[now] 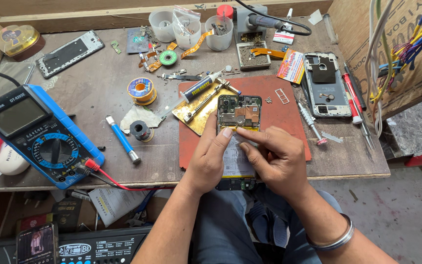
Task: The person works at a repair bench reassembling a smartphone. They insert and press a battery into the phone's chassis, align the rear cover, then hold the phone while it boots to the Oppo logo and power on screens, and finally plug a charging cable into it.
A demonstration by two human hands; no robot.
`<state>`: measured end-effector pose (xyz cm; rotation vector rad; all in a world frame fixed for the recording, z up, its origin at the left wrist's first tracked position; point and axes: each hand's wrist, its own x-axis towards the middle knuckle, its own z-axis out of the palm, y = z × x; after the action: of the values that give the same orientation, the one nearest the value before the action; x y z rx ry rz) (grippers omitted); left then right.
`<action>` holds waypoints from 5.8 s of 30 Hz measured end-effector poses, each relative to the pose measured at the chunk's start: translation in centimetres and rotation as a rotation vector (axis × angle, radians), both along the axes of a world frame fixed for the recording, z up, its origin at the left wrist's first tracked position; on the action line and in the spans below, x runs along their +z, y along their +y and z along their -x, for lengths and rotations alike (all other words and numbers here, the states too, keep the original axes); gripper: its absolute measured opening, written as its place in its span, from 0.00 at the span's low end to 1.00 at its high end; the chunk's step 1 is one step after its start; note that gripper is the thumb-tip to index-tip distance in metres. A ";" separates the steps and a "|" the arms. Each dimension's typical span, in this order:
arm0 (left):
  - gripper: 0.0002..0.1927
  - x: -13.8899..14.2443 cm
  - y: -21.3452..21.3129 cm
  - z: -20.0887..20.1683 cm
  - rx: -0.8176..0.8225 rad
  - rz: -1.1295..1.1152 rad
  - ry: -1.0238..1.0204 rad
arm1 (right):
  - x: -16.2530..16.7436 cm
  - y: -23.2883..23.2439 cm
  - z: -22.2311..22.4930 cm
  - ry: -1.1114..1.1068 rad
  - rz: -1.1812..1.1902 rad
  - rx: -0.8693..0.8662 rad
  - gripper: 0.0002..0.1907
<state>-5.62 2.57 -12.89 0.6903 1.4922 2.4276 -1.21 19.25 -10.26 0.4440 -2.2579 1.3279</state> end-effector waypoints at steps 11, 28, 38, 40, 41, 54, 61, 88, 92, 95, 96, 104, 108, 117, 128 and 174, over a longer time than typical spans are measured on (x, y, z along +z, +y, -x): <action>0.28 -0.2 0.1 0.0 -0.020 -0.059 -0.059 | 0.0 0.0 0.2 0.000 -0.024 0.004 0.17; 0.28 -1.3 0.1 -0.1 -0.020 -0.079 -0.025 | 0.1 -0.4 0.1 0.047 -0.028 -0.004 0.16; 0.31 -2.3 0.3 0.1 -0.072 -0.179 -0.080 | 0.5 -0.3 0.0 0.109 -0.048 0.010 0.15; 0.32 -2.4 0.2 0.0 -0.068 -0.148 -0.065 | 0.6 -0.3 0.0 0.121 -0.054 0.014 0.15; 0.31 -2.4 0.2 0.0 -0.064 -0.145 -0.060 | 0.6 -0.3 0.0 0.119 -0.053 0.018 0.15; 0.30 -2.4 0.2 -0.1 -0.065 -0.153 -0.041 | 0.8 -0.2 0.0 0.133 -0.050 0.039 0.14; 0.30 -2.3 0.2 0.1 -0.079 -0.173 -0.054 | 0.6 -0.1 0.1 0.133 -0.060 0.034 0.14; 0.31 -0.2 0.3 -0.5 -0.059 -0.117 -0.080 | -1.7 0.6 -0.4 -0.132 0.209 0.012 0.11; 0.26 0.4 0.1 -0.4 -0.251 -0.245 -0.121 | -2.4 1.3 0.4 0.020 0.472 0.023 0.12; 0.26 0.4 0.2 -0.4 -0.190 -0.176 -0.091 | -2.1 1.7 1.1 -0.058 0.533 0.095 0.18; 0.26 0.4 0.4 -0.4 -0.132 -0.126 -0.070 | -2.0 1.6 1.2 -0.106 0.541 0.113 0.19; 0.27 -0.1 0.4 -0.5 -0.061 -0.028 -0.002 | -1.2 1.3 1.0 -0.165 0.511 0.106 0.21; 0.27 0.1 0.3 -0.5 -0.076 -0.035 -0.021 | -1.2 1.3 0.9 -0.182 0.538 0.113 0.20; 0.28 0.0 0.4 -0.6 -0.065 -0.021 -0.013 | -1.2 1.4 0.9 -0.163 0.509 0.109 0.21; 0.25 0.3 0.3 -0.7 -0.033 0.078 0.028 | -2.2 1.5 1.2 -0.166 0.603 0.117 0.23; 0.26 0.5 0.5 -0.7 -0.004 0.130 0.070 | -1.6 2.6 1.5 -0.256 0.600 0.167 0.24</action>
<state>-4.96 3.08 -12.38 0.7573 1.6563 2.3004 -2.70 21.85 -11.81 0.2590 -1.8955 2.1514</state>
